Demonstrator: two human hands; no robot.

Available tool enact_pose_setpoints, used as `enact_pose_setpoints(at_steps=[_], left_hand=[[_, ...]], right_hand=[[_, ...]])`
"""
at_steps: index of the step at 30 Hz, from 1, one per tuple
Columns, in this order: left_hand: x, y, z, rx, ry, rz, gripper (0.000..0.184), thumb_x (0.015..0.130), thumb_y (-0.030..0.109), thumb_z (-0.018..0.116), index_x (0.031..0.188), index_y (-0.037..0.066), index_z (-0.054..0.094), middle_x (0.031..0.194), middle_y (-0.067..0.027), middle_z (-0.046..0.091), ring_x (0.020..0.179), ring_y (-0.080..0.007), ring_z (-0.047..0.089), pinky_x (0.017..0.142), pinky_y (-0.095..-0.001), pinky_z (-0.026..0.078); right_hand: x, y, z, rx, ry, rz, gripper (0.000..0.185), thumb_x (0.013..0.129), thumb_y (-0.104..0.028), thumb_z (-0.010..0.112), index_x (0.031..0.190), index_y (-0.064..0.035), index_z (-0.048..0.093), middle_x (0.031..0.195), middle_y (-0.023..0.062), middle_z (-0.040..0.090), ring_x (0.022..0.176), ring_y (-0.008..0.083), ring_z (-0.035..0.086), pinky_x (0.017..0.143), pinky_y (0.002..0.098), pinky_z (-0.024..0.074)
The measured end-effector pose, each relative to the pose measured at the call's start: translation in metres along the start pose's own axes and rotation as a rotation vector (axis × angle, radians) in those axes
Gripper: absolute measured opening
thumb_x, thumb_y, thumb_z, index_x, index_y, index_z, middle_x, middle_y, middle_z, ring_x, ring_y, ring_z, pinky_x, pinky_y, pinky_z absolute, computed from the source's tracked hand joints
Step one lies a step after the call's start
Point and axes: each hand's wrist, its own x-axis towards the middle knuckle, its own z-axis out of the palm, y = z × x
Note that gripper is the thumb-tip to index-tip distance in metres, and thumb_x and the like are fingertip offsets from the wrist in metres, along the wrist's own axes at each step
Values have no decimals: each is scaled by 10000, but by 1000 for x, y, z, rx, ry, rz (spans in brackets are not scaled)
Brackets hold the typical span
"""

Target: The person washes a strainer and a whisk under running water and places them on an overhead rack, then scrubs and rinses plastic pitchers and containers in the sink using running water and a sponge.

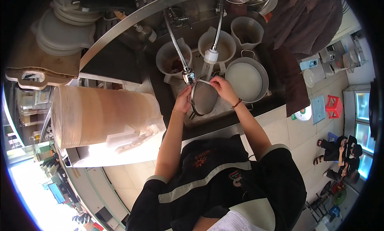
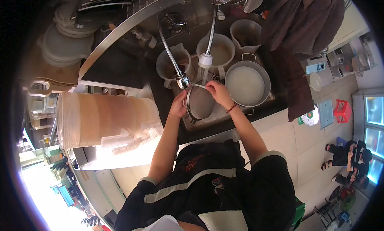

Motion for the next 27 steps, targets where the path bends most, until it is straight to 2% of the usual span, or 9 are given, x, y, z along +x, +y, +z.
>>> enact_pose_setpoints(at_steps=[5, 8, 10, 11, 13, 16, 23, 25, 27], left_hand=[[-3, 3, 3, -11, 12, 23, 236, 848, 165, 456, 1029, 21, 507, 981, -42, 557, 907, -124, 523, 806, -262, 419], [3, 0, -5, -15, -12, -8, 243, 848, 168, 456, 1039, 25, 502, 977, -37, 557, 912, -123, 520, 802, -263, 421], [4, -1, -10, 0, -16, -2, 257, 851, 173, 451, 1056, 25, 493, 996, -41, 552, 927, -132, 516, 806, -270, 420], [5, -2, -12, 16, -20, 1, 271, 853, 178, 446, 1074, 25, 484, 1014, -45, 546, 942, -140, 512, 811, -277, 419], [6, -1, -7, 9, -22, -7, 287, 854, 184, 445, 1091, 24, 474, 1035, -50, 537, 959, -146, 505, 820, -282, 414], [7, -1, -6, 7, -19, -5, 315, 854, 194, 443, 1117, 22, 460, 1072, -57, 522, 983, -152, 494, 841, -289, 399], [5, -1, 0, 92, 40, 47, 330, 850, 204, 453, 1108, -1, 463, 1081, -57, 519, 991, -149, 488, 866, -279, 374], [7, 0, 0, 60, 31, 20, 312, 848, 179, 454, 1097, -8, 471, 1065, -62, 527, 980, -141, 492, 855, -270, 379], [6, 2, 0, 34, 21, -12, 295, 846, 153, 454, 1087, -14, 478, 1049, -66, 534, 970, -132, 496, 844, -261, 383]], right_hand=[[3, -3, 4, -61, -76, -97, 79, 767, -73, 548, 802, -3, 539, 740, 77, 549, 674, 141, 528, 605, 241, 415], [3, -6, 4, -151, 62, -125, 78, 766, -74, 553, 800, -5, 543, 730, 76, 558, 672, 145, 531, 608, 249, 416], [4, 0, 5, 110, -199, -22, 83, 764, -81, 556, 805, -9, 548, 722, 68, 567, 662, 132, 529, 608, 250, 415], [5, 3, 6, 110, -198, -22, 83, 764, -81, 556, 805, -9, 548, 722, 68, 567, 662, 132, 529, 608, 250, 415], [6, 4, 6, -101, 86, -56, 108, 757, -121, 558, 807, -26, 560, 711, 100, 579, 666, 192, 563, 610, 279, 425], [4, 3, 5, 97, -185, 0, 93, 775, -102, 547, 806, -15, 558, 715, 42, 570, 656, 98, 518, 606, 236, 411], [-1, -5, 0, 23, -15, 29, 123, 755, -122, 565, 830, -25, 564, 730, 77, 584, 671, 138, 552, 617, 257, 423], [-3, -4, -1, 21, -338, -94, 119, 753, -107, 569, 834, -21, 564, 733, 77, 577, 662, 137, 541, 615, 245, 421], [-4, -1, 4, 174, -146, -51, 115, 750, -102, 572, 835, -25, 566, 726, 73, 574, 659, 132, 539, 610, 241, 419]])
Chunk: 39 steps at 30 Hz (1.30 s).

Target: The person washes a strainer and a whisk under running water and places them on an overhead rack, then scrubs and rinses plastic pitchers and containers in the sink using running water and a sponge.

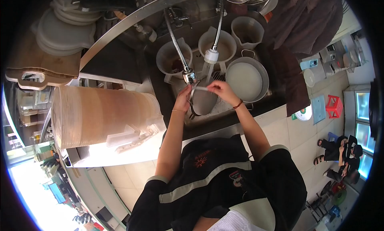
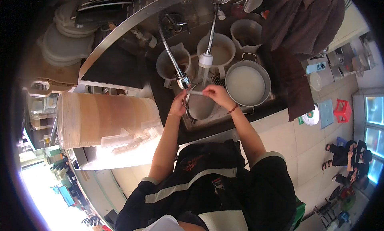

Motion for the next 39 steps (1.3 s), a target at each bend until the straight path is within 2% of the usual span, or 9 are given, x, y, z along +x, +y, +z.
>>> enact_pose_setpoints(at_steps=[2, 7, 14, 16, 19, 25, 28, 34, 39], left_hand=[[-2, 2, 1, 50, 12, -25, 313, 843, 155, 458, 1100, -24, 470, 1076, -69, 524, 989, -134, 487, 855, -255, 373], [-1, 2, 7, 46, -40, 1, 310, 839, 144, 462, 1098, -25, 472, 1074, -68, 527, 985, -132, 490, 857, -254, 374], [-7, 9, 14, 50, -34, -41, 317, 855, 165, 436, 1103, -30, 465, 1068, -81, 530, 948, -140, 513, 840, -262, 395], [-8, 9, 16, 53, -66, -53, 329, 860, 177, 424, 1116, -29, 443, 1106, -98, 504, 994, -163, 491, 871, -281, 381], [-7, 10, 15, 88, -119, -72, 348, 870, 196, 399, 1135, -29, 411, 1151, -120, 470, 1045, -191, 466, 906, -303, 364], [-10, 10, 23, 58, -62, -84, 348, 881, 195, 370, 1130, -44, 410, 1124, -126, 488, 1011, -188, 485, 886, -299, 377], [-6, 10, 16, 51, -14, -113, 337, 878, 181, 376, 1117, -49, 432, 1090, -123, 513, 980, -182, 501, 869, -290, 384], [-6, 11, 22, 68, 17, -49, 296, 866, 171, 399, 1072, -30, 467, 1053, -102, 533, 955, -172, 510, 847, -289, 397], [-5, 13, 14, 113, 22, 28, 239, 839, 138, 459, 1026, 2, 519, 988, -68, 561, 900, -131, 522, 794, -260, 410]], right_hand=[[1, 3, 3, 146, 190, 11, 111, 748, -97, 575, 836, -29, 567, 720, 70, 570, 657, 127, 537, 605, 238, 418], [-2, -12, 11, -249, 378, -24, 94, 735, -89, 582, 807, -32, 565, 706, 86, 556, 652, 187, 550, 588, 257, 421], [-4, -11, 4, -154, 246, -122, 83, 741, -95, 571, 790, -29, 562, 701, 88, 553, 632, 213, 545, 559, 279, 419], [-1, -12, 0, -332, 493, -15, 86, 733, -105, 581, 781, -34, 571, 705, 90, 555, 652, 216, 548, 577, 286, 420], [-3, -21, 1, -154, 267, -35, 83, 726, -109, 588, 761, -35, 575, 710, 92, 560, 660, 223, 552, 574, 297, 421], [-3, -15, -7, -384, 379, -18, 88, 718, -111, 596, 763, -35, 587, 725, 93, 556, 640, 224, 547, 555, 295, 421], [-4, -23, -5, -145, 241, -84, 85, 714, -107, 597, 764, -39, 591, 725, 97, 556, 633, 235, 540, 555, 299, 422], [-1, -19, -10, -412, 415, -82, 81, 709, -93, 597, 771, -41, 590, 718, 94, 558, 634, 243, 544, 562, 298, 425], [-7, 17, -21, -220, 433, 64, 106, 726, -82, 582, 825, -46, 576, 735, 73, 574, 651, 185, 548, 582, 272, 423]])
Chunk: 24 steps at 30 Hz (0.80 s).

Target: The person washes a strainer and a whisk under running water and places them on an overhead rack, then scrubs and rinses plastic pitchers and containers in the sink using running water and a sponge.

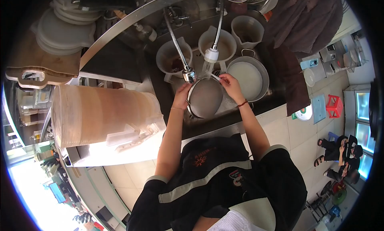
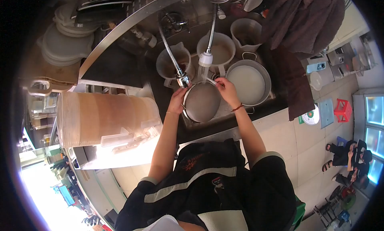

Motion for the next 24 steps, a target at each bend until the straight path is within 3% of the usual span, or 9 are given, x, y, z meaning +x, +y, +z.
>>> enact_pose_setpoints(at_steps=[2, 5, 7, 11, 13, 17, 19, 23, 24], left_hand=[[8, -5, -9, 88, -7, 43, 193, 806, 97, 507, 972, 15, 562, 913, -40, 585, 814, -99, 534, 731, -229, 417], [9, -9, -7, 126, 63, 86, 191, 792, 80, 527, 969, 20, 568, 896, -13, 586, 790, -90, 541, 747, -235, 417], [6, -7, 3, 152, 96, 113, 177, 788, 82, 536, 948, 20, 579, 885, -11, 588, 792, -89, 539, 737, -231, 420], [5, -5, 8, 183, 141, 146, 149, 772, 86, 553, 897, 16, 596, 807, -13, 599, 704, -72, 537, 642, -200, 426], [3, -1, 8, 160, 124, 84, 163, 779, 93, 548, 915, 14, 593, 851, -23, 599, 765, -87, 541, 687, -213, 425], [3, -3, 6, 154, 116, 53, 192, 791, 100, 531, 951, 6, 581, 922, -49, 594, 837, -111, 548, 735, -225, 426], [9, -8, -1, 170, 126, 58, 197, 793, 94, 522, 959, 2, 575, 928, -53, 592, 835, -116, 550, 735, -228, 429], [7, -5, -3, 78, 101, 8, 207, 802, 74, 488, 979, -10, 555, 938, -65, 587, 832, -133, 558, 735, -242, 439], [6, -4, -1, 76, 104, 6, 207, 802, 74, 488, 979, -10, 555, 938, -65, 587, 832, -133, 558, 735, -242, 439]], right_hand=[[-1, 6, 0, 137, -56, 79, 121, 733, -81, 574, 851, -50, 572, 737, 66, 579, 650, 164, 546, 590, 264, 423], [-5, -10, -6, 208, -196, 80, 152, 752, -80, 549, 902, -56, 563, 726, 53, 580, 643, 131, 539, 599, 249, 423], [-5, -15, -10, 208, -407, 120, 142, 750, -83, 550, 888, -63, 582, 729, 67, 591, 636, 142, 549, 611, 246, 427], [0, -17, -11, 3, -157, -28, 126, 734, -109, 573, 854, -93, 608, 729, 62, 602, 644, 168, 557, 615, 269, 426], [4, -18, -13, -258, -60, -168, 116, 715, -152, 592, 825, -133, 627, 719, 48, 606, 653, 204, 560, 622, 301, 421], [7, -23, -11, -179, -193, -169, 118, 710, -180, 593, 820, -161, 631, 710, 36, 608, 656, 218, 559, 620, 320, 414], [9, -22, -13, -472, 1, -123, 110, 714, -171, 589, 815, -152, 629, 717, 40, 607, 659, 214, 561, 619, 313, 421], [13, -25, -18, -413, -27, -166, 126, 726, -86, 577, 842, -100, 622, 761, 95, 603, 692, 211, 564, 603, 298, 438], [11, -28, -14, -209, -126, -150, 114, 726, -120, 574, 829, -124, 622, 746, 77, 599, 697, 206, 560, 632, 320, 407]])
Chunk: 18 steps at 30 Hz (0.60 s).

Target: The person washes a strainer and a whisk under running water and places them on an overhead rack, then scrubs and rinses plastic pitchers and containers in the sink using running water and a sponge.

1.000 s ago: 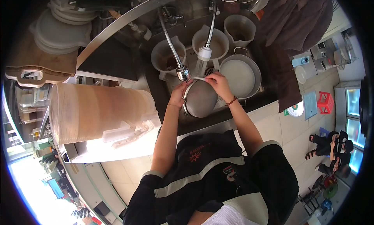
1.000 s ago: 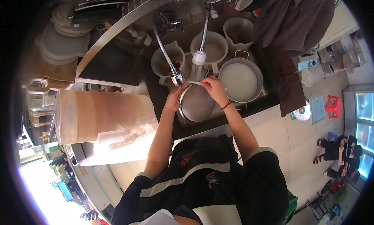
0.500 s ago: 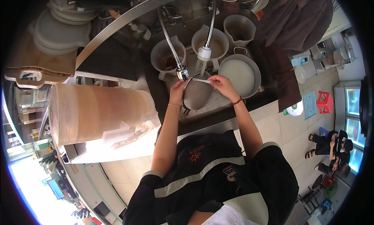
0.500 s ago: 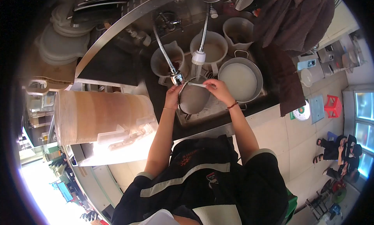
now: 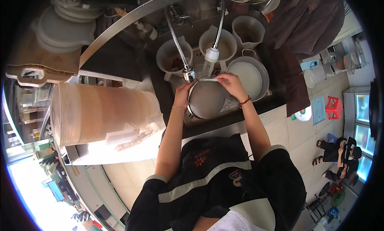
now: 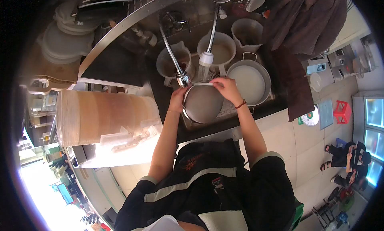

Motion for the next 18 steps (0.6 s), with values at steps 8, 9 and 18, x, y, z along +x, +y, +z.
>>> enact_pose_setpoints(at_steps=[8, 9, 18], left_hand=[[2, 1, 8, -144, -40, 46, 183, 783, 6, 422, 926, -8, 536, 847, -74, 584, 748, -146, 567, 674, -248, 451], [3, 0, 6, -144, -41, 46, 183, 783, 6, 422, 926, -8, 536, 847, -74, 584, 748, -146, 567, 674, -248, 451], [22, -2, -4, -183, 24, 142, 179, 792, 21, 408, 915, -22, 530, 844, -71, 568, 796, -147, 532, 701, -264, 426]], right_hand=[[-8, -16, 12, -14, -258, -152, 102, 718, -147, 582, 810, -128, 622, 761, 42, 533, 709, 214, 540, 641, 321, 409], [-5, -14, 12, -66, -118, -92, 104, 716, -146, 586, 811, -121, 621, 755, 43, 523, 715, 216, 536, 641, 311, 415], [-11, -19, 11, 189, -356, -160, 100, 700, -113, 609, 795, -89, 622, 748, 69, 506, 711, 207, 525, 608, 291, 425]])
